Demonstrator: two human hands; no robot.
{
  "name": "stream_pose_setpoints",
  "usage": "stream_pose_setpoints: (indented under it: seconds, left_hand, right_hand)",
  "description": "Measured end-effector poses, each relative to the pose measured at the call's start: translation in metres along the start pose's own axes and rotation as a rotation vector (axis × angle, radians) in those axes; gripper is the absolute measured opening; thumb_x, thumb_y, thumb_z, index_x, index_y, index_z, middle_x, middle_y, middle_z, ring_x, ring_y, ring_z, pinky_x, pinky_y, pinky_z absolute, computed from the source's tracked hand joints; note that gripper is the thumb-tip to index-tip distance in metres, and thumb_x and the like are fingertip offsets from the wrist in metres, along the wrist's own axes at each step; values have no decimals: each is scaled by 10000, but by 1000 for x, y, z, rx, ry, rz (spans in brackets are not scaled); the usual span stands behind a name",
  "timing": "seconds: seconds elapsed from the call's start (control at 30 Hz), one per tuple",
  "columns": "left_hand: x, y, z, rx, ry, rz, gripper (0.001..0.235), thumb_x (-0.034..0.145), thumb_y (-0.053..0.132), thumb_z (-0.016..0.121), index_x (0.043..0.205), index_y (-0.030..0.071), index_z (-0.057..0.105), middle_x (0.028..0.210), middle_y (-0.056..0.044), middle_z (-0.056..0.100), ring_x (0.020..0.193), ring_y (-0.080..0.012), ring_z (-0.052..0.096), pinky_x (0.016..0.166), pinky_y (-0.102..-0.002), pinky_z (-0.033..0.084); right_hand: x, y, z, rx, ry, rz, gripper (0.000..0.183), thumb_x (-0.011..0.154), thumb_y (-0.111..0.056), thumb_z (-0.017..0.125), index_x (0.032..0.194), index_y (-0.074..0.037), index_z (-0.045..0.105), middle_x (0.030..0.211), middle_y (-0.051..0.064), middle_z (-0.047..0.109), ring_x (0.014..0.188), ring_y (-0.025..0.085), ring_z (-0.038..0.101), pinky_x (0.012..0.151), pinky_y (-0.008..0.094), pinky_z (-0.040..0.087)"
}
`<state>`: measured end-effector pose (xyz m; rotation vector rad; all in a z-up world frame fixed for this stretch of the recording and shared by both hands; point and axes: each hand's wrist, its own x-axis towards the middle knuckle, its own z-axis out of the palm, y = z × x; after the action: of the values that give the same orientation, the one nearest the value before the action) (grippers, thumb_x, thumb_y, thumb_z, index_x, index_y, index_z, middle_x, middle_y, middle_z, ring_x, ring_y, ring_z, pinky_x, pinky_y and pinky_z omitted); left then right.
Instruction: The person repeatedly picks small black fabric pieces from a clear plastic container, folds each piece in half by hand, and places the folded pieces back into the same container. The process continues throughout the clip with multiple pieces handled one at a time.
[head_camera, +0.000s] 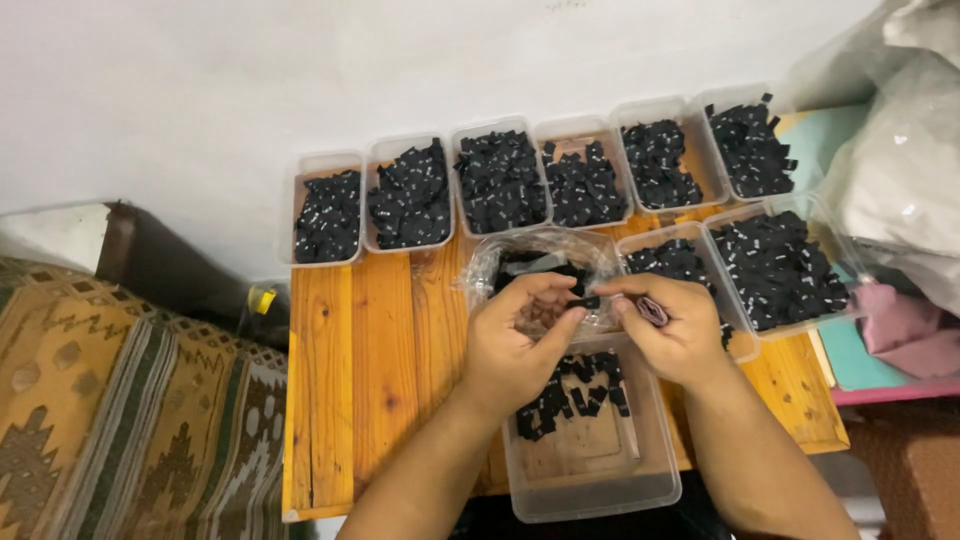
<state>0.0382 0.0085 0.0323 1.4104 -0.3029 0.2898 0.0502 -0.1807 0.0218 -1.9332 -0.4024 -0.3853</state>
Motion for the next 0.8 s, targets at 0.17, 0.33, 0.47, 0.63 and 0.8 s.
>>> stream_pose_setpoints:
  seconds: [0.17,0.33,0.47,0.63,0.8]
  left_hand:
    - [8,3,-2,17,16,1,212,833,9,797,1039,-6,750,811,-126,768,669,-156,703,602,-283,592]
    - [10,0,-4,46,31,8,207,826,27,804,1026,17,755,801,-99,769,654,-154,707,590,-272,587]
    - [6,-1,-6,116,40,69,186,820,44,797,1003,59,764,794,-67,759,649,-167,689,604,-274,581]
    - [0,7,-5,139,39,70,165,828,39,779,991,58,777,789,-70,758,642,-169,670,613,-288,581]
    - [-1,17,-11,112,63,161,173,817,54,802,988,63,777,790,-54,752,657,-176,695,621,-269,590]
  right_hand:
    - [1,5,-1,-19,-20,37,151,841,-80,720,954,-85,821,571,76,670,484,166,546,519,298,476]
    - [-3,12,-1,-40,-47,58,175,808,-85,760,972,-81,820,529,90,627,481,139,502,502,297,456]
    - [-8,13,2,-109,-38,-1,153,843,-55,748,974,-78,824,630,116,707,546,261,650,567,343,521]
    - [-11,15,9,-158,-20,-81,155,836,-48,772,978,-83,826,651,103,719,595,312,695,583,351,538]
    - [-5,-2,17,-203,-42,-194,130,841,-75,756,961,-75,806,695,115,726,638,370,697,603,403,556]
